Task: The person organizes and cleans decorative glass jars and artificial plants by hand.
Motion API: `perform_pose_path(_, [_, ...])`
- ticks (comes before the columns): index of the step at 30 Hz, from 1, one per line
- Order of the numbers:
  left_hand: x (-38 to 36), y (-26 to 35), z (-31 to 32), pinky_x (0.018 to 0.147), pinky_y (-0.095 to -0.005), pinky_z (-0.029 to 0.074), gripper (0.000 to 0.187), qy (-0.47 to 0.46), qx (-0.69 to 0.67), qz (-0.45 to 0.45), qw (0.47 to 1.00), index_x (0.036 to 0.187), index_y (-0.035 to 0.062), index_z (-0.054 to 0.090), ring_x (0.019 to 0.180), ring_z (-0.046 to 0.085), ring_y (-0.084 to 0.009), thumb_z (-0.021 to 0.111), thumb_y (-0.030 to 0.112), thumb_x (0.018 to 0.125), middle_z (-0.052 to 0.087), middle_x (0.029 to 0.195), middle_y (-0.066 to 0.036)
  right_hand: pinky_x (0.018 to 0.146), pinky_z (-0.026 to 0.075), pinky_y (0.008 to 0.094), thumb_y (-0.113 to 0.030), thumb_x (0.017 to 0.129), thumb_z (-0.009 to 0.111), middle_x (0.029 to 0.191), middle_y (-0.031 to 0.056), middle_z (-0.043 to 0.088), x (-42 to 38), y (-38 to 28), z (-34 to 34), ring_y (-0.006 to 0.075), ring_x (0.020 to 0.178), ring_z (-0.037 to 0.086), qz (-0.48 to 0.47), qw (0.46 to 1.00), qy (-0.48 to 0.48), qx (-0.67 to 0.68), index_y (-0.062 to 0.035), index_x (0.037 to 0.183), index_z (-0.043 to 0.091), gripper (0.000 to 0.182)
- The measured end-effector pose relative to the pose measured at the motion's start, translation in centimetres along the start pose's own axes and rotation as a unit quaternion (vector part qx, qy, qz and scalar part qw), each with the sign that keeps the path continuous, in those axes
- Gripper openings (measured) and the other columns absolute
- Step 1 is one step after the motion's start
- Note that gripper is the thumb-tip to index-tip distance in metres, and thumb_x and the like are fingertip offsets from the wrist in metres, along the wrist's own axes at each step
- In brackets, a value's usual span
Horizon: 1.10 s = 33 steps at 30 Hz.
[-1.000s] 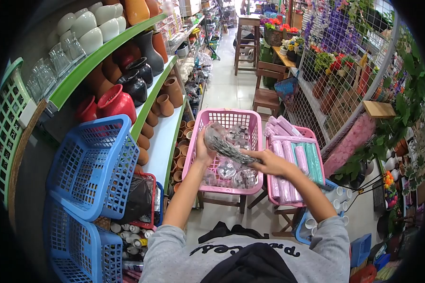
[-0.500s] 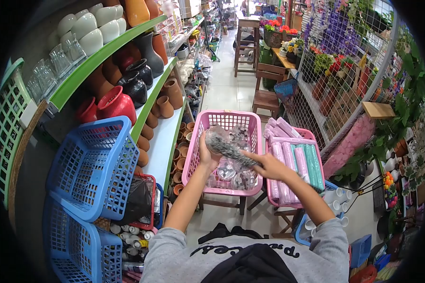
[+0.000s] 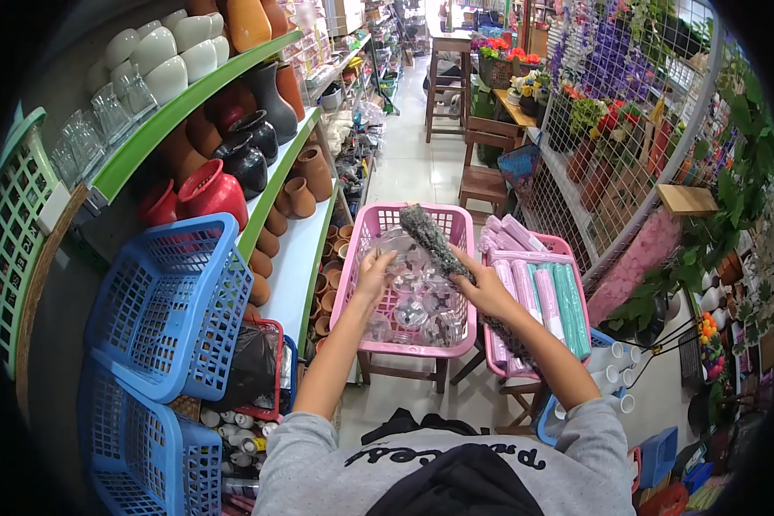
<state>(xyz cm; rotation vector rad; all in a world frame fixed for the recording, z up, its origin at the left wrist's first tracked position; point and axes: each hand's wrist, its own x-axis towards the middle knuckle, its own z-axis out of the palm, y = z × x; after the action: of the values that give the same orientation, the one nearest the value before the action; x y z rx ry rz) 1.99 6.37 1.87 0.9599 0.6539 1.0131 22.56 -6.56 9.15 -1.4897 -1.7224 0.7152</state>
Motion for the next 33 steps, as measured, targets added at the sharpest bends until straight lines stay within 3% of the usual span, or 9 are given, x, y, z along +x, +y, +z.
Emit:
perform_pose_path(4, [0.6,-1.2,-0.3,0.087,-0.0287,0.045,0.028,0.061,0.206,0.182,0.959,0.109,0.0009,0.054,0.091,0.061,-0.0179,0.062,0.005,0.082,0.063,0.101,-0.008,0.097,0.041,0.0367,-0.012,0.086,0.054,0.128,0.0238,0.05,0.3,-0.3,0.5,0.0357,0.114,0.053,-0.014,0.993,0.078,0.092,-0.016,0.14,0.034,0.058])
perform_pose_path(6, [0.4,-1.0,-0.4,0.085,-0.0307,0.046,0.034,0.058,0.284,0.213,0.933,0.11,0.0001,0.053,0.093,0.061,-0.0218,0.064,-0.001,0.078,0.062,0.104,-0.012,0.091,0.045,0.0398,-0.012,0.084,0.054,0.117,0.0246,0.057,0.1,-1.1,1.0,0.0383,0.101,0.059,-0.135,0.99,0.029,-0.043,-0.0199,0.14,0.035,0.059])
perform_pose_path(8, [-0.2,-0.2,0.4,0.088,-0.0302,0.046,0.04,0.072,0.474,0.213,0.851,0.115,0.0001,0.047,0.101,0.058,-0.0206,0.062,-0.005,0.078,0.059,0.107,-0.012,0.079,0.049,0.0446,-0.013,0.083,0.054,0.096,0.0259,0.062,-0.5,-3.9,0.4,0.0409,0.084,0.062,-0.007,0.986,-0.078,-0.146,-0.0244,0.138,0.037,0.059])
perform_pose_path(9, [-0.8,0.0,1.6,0.087,-0.0297,0.045,0.043,0.084,0.316,0.246,0.912,0.116,0.0001,0.044,0.102,0.058,-0.0214,0.061,-0.007,0.077,0.059,0.103,-0.013,0.074,0.049,0.046,-0.013,0.082,0.054,0.087,0.0259,0.061,-0.4,-3.5,0.7,0.0415,0.078,0.061,-0.003,0.985,-0.036,-0.167,-0.026,0.138,0.037,0.06])
perform_pose_path(23, [-1.6,0.7,2.8,0.075,-0.0354,0.049,0.031,0.093,0.341,0.292,0.889,0.102,-0.0001,0.057,0.087,0.064,-0.0297,0.064,0.0,0.071,0.066,0.093,-0.016,0.067,0.047,0.0426,-0.013,0.084,0.054,0.072,0.0285,0.058,-0.7,-0.9,0.3,0.0362,0.065,0.061,0.022,0.999,-0.013,-0.039,-0.0216,0.139,0.036,0.058])
perform_pose_path(24, [-1.8,0.7,3.0,0.073,-0.0352,0.049,0.03,0.099,0.371,0.267,0.884,0.102,0.0003,0.057,0.085,0.065,-0.0286,0.063,0.001,0.072,0.066,0.091,-0.015,0.067,0.047,0.0426,-0.013,0.084,0.054,0.072,0.0285,0.058,-1.0,-1.5,0.6,0.0362,0.065,0.061,0.023,0.999,-0.013,-0.04,-0.0216,0.139,0.036,0.058])
perform_pose_path(25, [-2.1,1.1,2.7,0.071,-0.0352,0.049,0.029,0.026,0.529,0.353,0.771,0.101,0.0001,0.057,0.082,0.066,-0.0266,0.063,0.002,0.073,0.067,0.085,-0.014,0.066,0.047,0.0432,-0.013,0.084,0.054,0.07,0.0273,0.058,-1.4,-1.9,1.1,0.0377,0.065,0.061,-0.025,0.996,-0.029,-0.077,-0.0224,0.139,0.035,0.059])
perform_pose_path(28, [-3.0,2.4,4.3,0.084,-0.0338,0.047,0.04,0.046,0.42,0.134,0.896,0.109,-0.0018,0.052,0.097,0.061,-0.024,0.066,-0.001,0.072,0.063,0.103,-0.014,0.067,0.048,0.0436,-0.014,0.083,0.055,0.07,0.0264,0.059,-1.2,-2.6,0.4,0.0394,0.066,0.062,-0.002,0.991,-0.052,-0.123,-0.0227,0.14,0.034,0.061])
perform_pose_path(33, [-1.9,0.0,2.9,0.092,-0.0305,0.041,0.046,0.036,0.3,0.281,0.911,0.118,-0.0008,0.038,0.105,0.055,-0.0213,0.06,-0.007,0.078,0.057,0.107,-0.013,0.075,0.048,0.0438,-0.013,0.084,0.054,0.083,0.0275,0.062,-1.0,-1.1,-0.3,0.0416,0.079,0.062,0.008,0.999,0.009,-0.035,-0.0207,0.139,0.035,0.059])
